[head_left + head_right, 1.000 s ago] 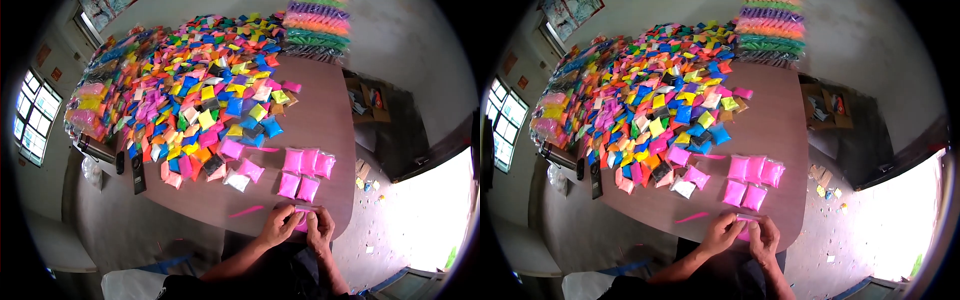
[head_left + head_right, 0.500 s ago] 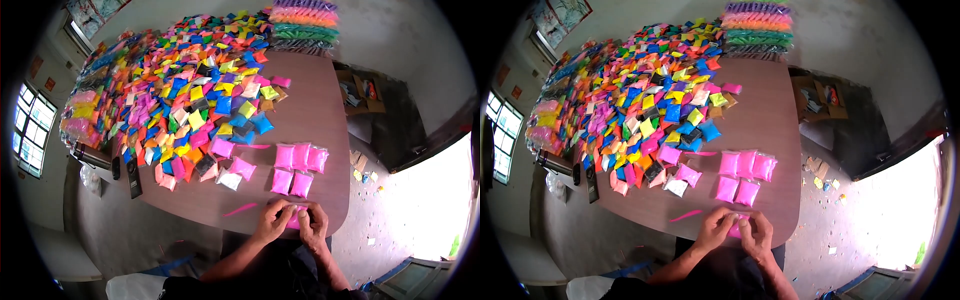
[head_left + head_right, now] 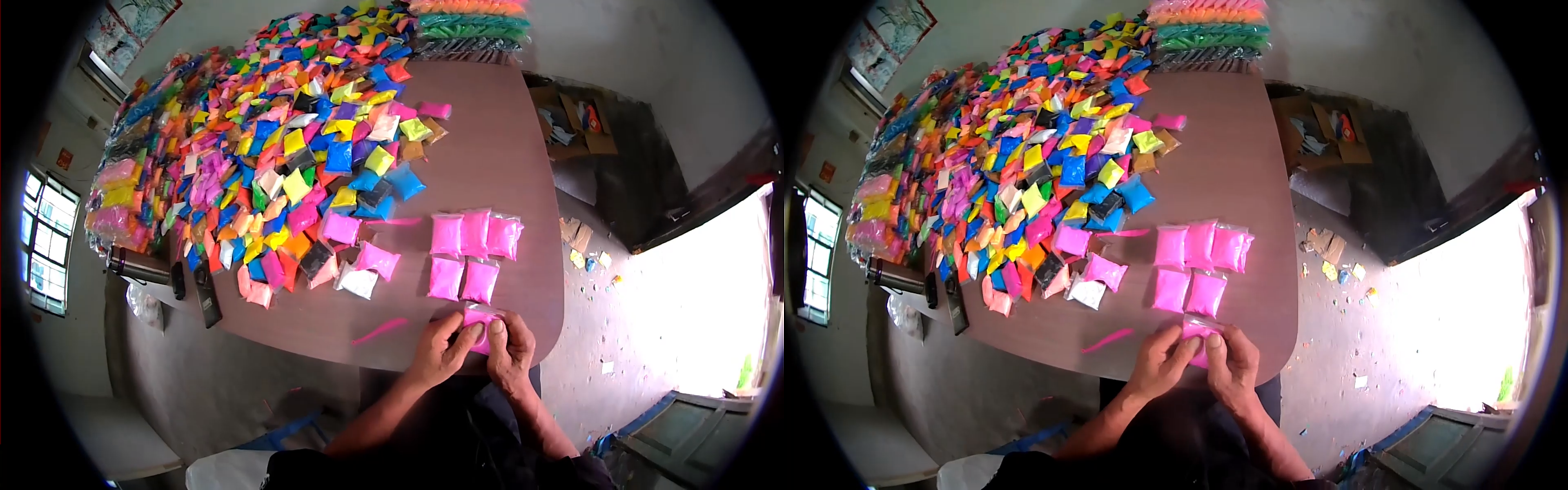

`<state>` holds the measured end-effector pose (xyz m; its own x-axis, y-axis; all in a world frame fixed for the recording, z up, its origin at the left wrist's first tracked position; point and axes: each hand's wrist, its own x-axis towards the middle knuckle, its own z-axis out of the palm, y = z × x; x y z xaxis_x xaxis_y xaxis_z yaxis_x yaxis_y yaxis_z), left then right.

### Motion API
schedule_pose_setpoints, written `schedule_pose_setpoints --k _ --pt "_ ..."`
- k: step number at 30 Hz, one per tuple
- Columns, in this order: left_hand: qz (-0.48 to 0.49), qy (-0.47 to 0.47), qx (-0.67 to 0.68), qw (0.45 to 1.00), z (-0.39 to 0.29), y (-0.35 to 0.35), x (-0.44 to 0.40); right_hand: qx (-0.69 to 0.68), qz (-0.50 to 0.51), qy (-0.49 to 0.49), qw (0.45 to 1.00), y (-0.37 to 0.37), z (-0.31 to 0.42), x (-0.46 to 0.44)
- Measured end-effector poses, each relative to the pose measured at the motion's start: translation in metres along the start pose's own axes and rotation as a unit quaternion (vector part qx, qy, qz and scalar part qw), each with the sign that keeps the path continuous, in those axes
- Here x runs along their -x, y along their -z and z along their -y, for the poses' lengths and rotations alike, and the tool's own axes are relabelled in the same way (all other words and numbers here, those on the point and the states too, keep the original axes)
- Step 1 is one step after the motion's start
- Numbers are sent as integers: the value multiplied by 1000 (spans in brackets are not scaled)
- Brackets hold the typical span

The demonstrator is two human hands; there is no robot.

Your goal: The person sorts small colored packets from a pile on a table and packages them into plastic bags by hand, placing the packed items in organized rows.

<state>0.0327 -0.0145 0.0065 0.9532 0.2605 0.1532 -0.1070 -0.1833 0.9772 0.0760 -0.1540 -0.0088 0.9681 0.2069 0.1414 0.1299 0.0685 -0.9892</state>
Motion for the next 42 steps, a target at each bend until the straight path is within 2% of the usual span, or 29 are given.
schedule_pose_setpoints --k 3,8,11,15,20,23,27,29,33,39,41,42 --pt "-12 10 -4 1000 1 4 2 77 74 -17 994 1 15 -3" --pt "10 53 25 998 -2 3 2 33 56 -18 998 4 0 0" --pt "52 69 23 996 -1 7 3 10 2 -15 1000 3 -4 1" --pt "46 68 38 996 -6 4 0 -6 -12 -31 999 2 -3 2" --pt "24 60 37 997 -2 7 -1 34 38 -44 998 3 2 0" --pt "38 50 42 997 -1 8 0 -2 32 -19 999 3 6 -3" --pt "61 68 74 993 -13 11 -2 -18 20 -38 999 5 2 1" --pt "99 118 48 987 -9 14 -1 -42 6 -38 998 4 0 1" --pt "65 78 82 991 -5 11 -2 -28 9 -30 999 2 2 0" --pt "75 88 83 990 5 14 2 18 25 -34 999 3 5 -2" --pt "83 92 87 988 1 13 0 7 18 -4 1000 4 5 -3" --pt "81 101 126 984 -2 12 0 6 16 -8 1000 4 5 -3"
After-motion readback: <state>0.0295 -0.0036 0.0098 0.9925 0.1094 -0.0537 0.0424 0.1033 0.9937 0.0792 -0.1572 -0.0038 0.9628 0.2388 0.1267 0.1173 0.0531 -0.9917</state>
